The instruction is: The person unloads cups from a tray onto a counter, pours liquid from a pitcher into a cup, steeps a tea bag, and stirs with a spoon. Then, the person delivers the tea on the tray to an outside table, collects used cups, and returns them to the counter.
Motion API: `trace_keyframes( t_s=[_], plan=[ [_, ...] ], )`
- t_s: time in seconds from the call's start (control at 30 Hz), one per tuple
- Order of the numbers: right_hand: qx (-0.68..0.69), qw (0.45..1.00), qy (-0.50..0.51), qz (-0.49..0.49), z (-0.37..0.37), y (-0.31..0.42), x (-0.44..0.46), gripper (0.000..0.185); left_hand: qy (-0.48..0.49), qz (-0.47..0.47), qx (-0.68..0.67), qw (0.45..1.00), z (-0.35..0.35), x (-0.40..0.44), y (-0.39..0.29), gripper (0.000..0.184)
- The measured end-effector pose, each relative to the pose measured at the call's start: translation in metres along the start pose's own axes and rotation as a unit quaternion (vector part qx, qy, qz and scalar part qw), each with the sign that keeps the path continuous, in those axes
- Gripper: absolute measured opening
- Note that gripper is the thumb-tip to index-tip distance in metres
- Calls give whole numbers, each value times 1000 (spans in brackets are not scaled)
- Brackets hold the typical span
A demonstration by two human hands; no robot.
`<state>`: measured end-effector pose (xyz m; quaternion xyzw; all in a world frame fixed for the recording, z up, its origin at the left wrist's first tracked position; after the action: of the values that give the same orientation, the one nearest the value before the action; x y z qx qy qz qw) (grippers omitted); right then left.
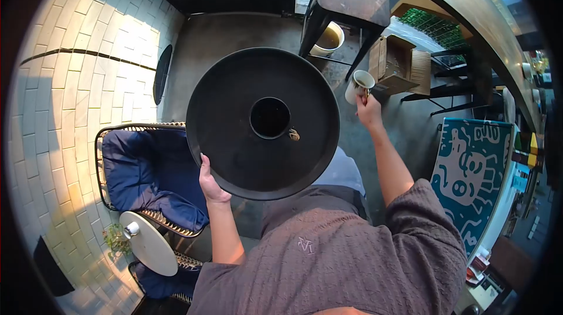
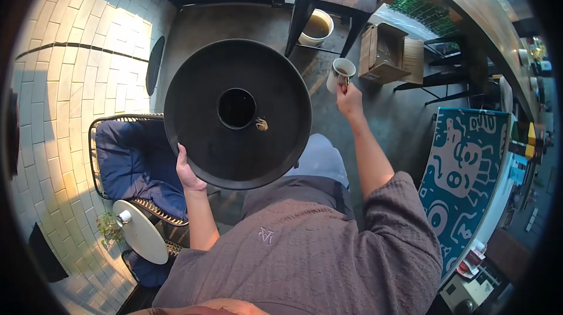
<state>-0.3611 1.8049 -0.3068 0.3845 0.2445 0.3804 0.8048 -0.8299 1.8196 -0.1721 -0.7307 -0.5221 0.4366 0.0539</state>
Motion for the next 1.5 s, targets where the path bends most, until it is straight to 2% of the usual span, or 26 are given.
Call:
trace_keyframes(
  t_s=[0.07, 0.13, 0.2, 0.27, 0.33, 0.4, 0.43, 0.53, 0.6, 0.67, 0.77, 0.8, 0.87, 0.9, 0.93, 1.0, 1.07, 1.13, 1.17, 1.23, 1.27, 1.3, 1.37, 1.4, 1.47, 1.5],
  plan=[
    [8, 1000, 6, -10, -23, -13, 45, 32, -7, 2, -9, 1000, -11, 13, -3, 51],
    [-133, 991, -5, 13, -49, -26, 96, 31, -13, 6, -27, 1000, -24, 28, -7, 52],
    [-144, 990, 11, -4, -72, -39, 143, 31, -34, -15, -32, 999, -33, 34, 0, 52],
    [-234, 972, 25, 0, -88, -36, 186, 27, -54, -10, -50, 997, -41, 35, 10, 54],
    [-335, 934, 114, -53, -108, -39, 238, 29, -88, -25, -60, 994, -53, 38, 22, 55],
    [-436, 882, 179, 23, -131, -47, 283, 31, -113, -35, -75, 990, -62, 40, 30, 55],
    [-436, 879, 191, 29, -140, -52, 299, 31, -148, -57, -75, 984, -62, 40, 37, 54],
    [-435, 885, 161, 38, -161, -65, 341, 24, -193, -89, -92, 973, -81, 42, 58, 54],
    [-477, 853, 131, 168, -172, -70, 358, 21, -202, -96, -105, 969, -90, 46, 71, 55],
    [-503, 832, 133, 194, -184, -94, 378, 18, -267, -125, -91, 951, -96, 47, 83, 52],
    [-516, 838, 29, 178, -215, -191, 424, 17, -273, -121, -115, 947, -105, 45, 93, 53],
    [-536, 818, 9, 209, -221, -212, 430, 18, -262, -120, -129, 949, -108, 45, 96, 52],
    [-635, 685, 84, 346, -203, -157, 416, 20, -275, -123, -133, 944, -109, 40, 102, 53],
    [-634, 685, 86, 347, -205, -159, 418, 20, -284, -125, -133, 941, -109, 38, 104, 53],
    [-608, 725, 57, 320, -205, -161, 421, 20, -286, -126, -132, 941, -110, 36, 108, 53],
    [-579, 761, 29, 292, -205, -166, 425, 21, -318, -135, -116, 931, -112, 29, 114, 59],
    [-633, 693, 335, 74, -192, -99, 407, 40, -319, -133, -131, 929, -106, 20, 119, 57],
    [-531, 823, 202, 9, -207, -175, 422, 31, -319, -130, -147, 927, -103, 11, 127, 54],
    [-462, 877, 130, -7, -214, -211, 429, 33, -317, -130, -149, 928, -102, 6, 131, 54],
    [-242, 950, 142, -139, -204, -188, 396, 40, -312, -135, -154, 928, -97, -5, 140, 54],
    [-6, 953, 148, -265, -197, -172, 371, 48, -298, -138, -159, 931, -94, -12, 145, 55],
    [-4, 954, 149, -258, -193, -153, 344, 48, -283, -141, -165, 934, -85, -22, 146, 56],
    [262, 887, 131, -358, -177, -123, 301, 54, -282, -156, -175, 930, -80, -38, 157, 56],
    [265, 888, 137, -350, -166, -116, 284, 54, -285, -164, -183, 926, -79, -48, 161, 55],
    [130, 892, 197, -386, -143, -113, 248, 58, -278, -190, -188, 923, -77, -70, 171, 53],
    [133, 894, 205, -376, -129, -102, 224, 58, -289, -203, -183, 917, -72, -84, 179, 52]
  ],
)
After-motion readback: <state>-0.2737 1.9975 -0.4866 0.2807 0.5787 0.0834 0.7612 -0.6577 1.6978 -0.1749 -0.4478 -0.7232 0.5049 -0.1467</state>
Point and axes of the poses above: each hand's wrist, its own x-axis towards the middle knuckle, its own z-axis out of the back of the hand, y = z × x, the point moved 1 cm from there along x, towards the middle knuckle, and after that the axes turned 2 degrees about -y, right-handed, at the moved point
